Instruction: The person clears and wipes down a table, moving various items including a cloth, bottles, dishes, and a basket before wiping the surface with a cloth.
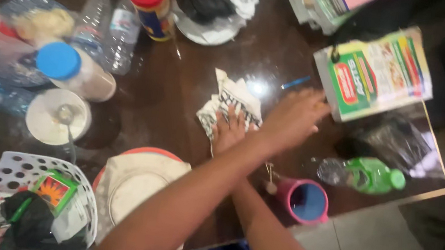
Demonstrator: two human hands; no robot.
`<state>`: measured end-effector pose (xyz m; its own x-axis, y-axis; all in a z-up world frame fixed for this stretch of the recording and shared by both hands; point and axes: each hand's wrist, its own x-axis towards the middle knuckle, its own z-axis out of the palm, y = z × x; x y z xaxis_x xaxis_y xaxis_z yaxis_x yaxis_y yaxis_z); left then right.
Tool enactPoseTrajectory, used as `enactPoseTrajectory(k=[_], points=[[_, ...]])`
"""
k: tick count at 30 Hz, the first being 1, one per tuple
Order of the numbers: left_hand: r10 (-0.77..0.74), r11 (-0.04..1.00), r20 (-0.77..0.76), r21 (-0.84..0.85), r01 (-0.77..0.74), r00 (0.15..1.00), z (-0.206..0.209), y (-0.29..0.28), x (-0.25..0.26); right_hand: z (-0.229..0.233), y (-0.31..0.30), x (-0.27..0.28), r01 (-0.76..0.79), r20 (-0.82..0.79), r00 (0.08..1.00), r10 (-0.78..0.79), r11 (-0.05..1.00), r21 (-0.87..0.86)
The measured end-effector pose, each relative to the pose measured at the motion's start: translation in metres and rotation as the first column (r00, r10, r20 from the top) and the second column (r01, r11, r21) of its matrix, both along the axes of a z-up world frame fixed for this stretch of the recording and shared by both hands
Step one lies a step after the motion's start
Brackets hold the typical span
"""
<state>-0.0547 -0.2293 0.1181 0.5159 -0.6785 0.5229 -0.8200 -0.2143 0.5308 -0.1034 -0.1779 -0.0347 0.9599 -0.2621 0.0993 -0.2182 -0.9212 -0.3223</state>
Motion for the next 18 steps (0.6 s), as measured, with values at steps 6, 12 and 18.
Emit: enactPoseTrajectory(k=[6,12,18], points=[[0.060,0.998,-0.098,0.017,-0.059,0.993,-0.025,-0.008,0.003,-0.001,0.004,0.003,-0.014,0.029,0.999,0.015,0.999,-0.033],[0.169,0.982,-0.203,-0.045,-0.181,0.965,-0.002,0.011,0.002,0.007,0.001,-0.001,-0.043,0.030,0.999,0.044,0.998,-0.053],[0.606,0.770,-0.091,-0.182,-0.611,0.790,0.054,0.149,0.021,0.000,0.014,0.005,0.040,0.155,0.987,-0.029,0.997,-0.065]])
